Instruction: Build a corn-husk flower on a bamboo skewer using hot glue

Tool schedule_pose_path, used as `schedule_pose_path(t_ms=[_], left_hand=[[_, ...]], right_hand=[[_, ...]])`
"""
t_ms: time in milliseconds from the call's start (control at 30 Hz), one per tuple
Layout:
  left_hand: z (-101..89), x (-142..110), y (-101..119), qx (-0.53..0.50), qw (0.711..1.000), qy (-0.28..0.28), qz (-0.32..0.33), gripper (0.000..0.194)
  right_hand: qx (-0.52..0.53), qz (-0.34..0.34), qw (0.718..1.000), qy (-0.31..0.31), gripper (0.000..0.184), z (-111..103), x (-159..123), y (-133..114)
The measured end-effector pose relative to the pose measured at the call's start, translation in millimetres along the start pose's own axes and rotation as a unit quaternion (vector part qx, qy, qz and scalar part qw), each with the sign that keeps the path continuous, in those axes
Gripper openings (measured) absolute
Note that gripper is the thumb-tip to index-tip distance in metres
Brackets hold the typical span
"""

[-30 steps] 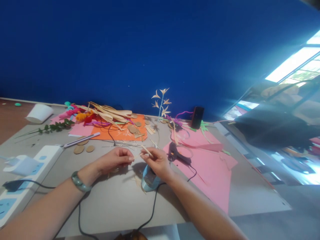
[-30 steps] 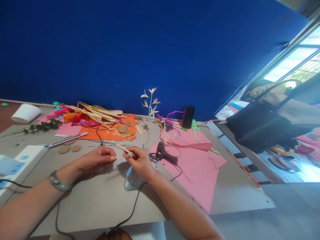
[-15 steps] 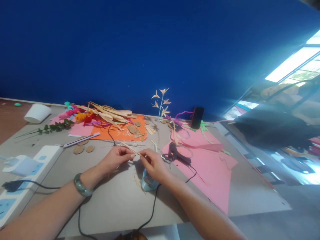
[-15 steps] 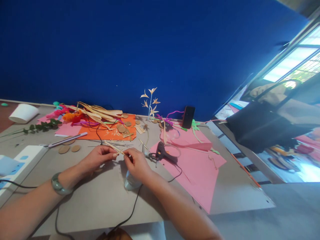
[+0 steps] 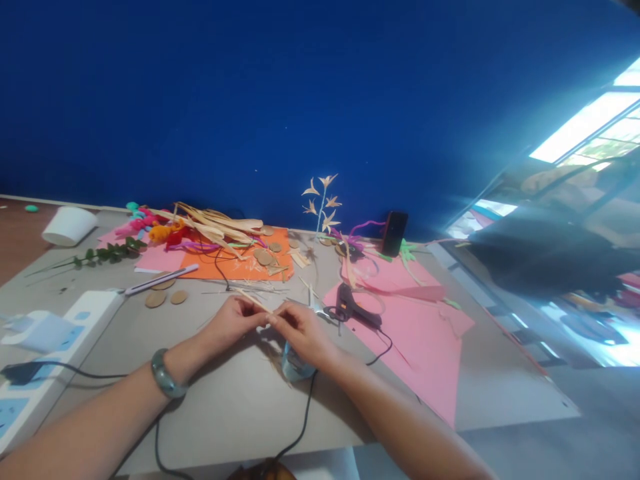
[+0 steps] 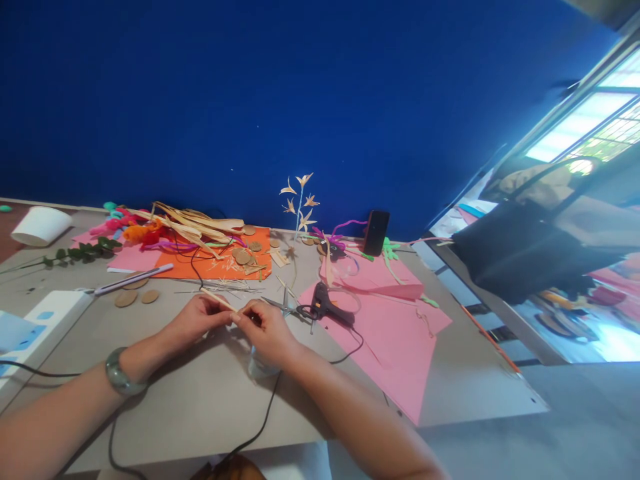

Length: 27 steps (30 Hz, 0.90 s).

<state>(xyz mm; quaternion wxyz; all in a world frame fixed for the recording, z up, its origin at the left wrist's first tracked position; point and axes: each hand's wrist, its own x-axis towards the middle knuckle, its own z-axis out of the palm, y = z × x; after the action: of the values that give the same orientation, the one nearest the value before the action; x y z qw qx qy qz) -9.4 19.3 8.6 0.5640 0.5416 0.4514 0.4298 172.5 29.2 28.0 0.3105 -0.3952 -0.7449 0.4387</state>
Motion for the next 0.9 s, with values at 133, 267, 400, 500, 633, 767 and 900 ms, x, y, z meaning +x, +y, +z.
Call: schedule_pose_path(t_ms=[133,267,400,500,633,767,900], left_hand=[[3.5,-2,4,0.01,1.0,-0.012,0.005,0.024],[4.5,-3,5,0.011,0.999,-0.028,0.012,0.024],[4.0,-3,4,0.0,0.999,-0.033,0.016,0.022],[3.4,-3,4,-0.003,1.0,-0.028,0.009,0.021],[1.1,-2,7,0.005,1.0,-0.01,0.011,0.02],[-3.7,-1,9,-0.002,0.999,0.027,-0.017,0.02],[-6.9,-1,9,-0.023,0.998,0.036,-0.037,0.023]], right_hand=[[0.04,0.053,0.998,-0.013,0.035,-3,1,-4],[0.069,0.094,0.993,-0.015,0.037,-5,1,-6],[0.101,0.135,0.985,-0.024,0.037,-5,0,-10],[0.166,0.168,0.971,-0.034,0.038,-4,0,-11],[0.273,0.21,0.938,-0.044,0.038,-5,1,-9],[0.338,0.224,0.914,-0.037,0.035,-13,5,-7],[0.367,0.207,0.906,0.027,0.035,-28,10,-7]])
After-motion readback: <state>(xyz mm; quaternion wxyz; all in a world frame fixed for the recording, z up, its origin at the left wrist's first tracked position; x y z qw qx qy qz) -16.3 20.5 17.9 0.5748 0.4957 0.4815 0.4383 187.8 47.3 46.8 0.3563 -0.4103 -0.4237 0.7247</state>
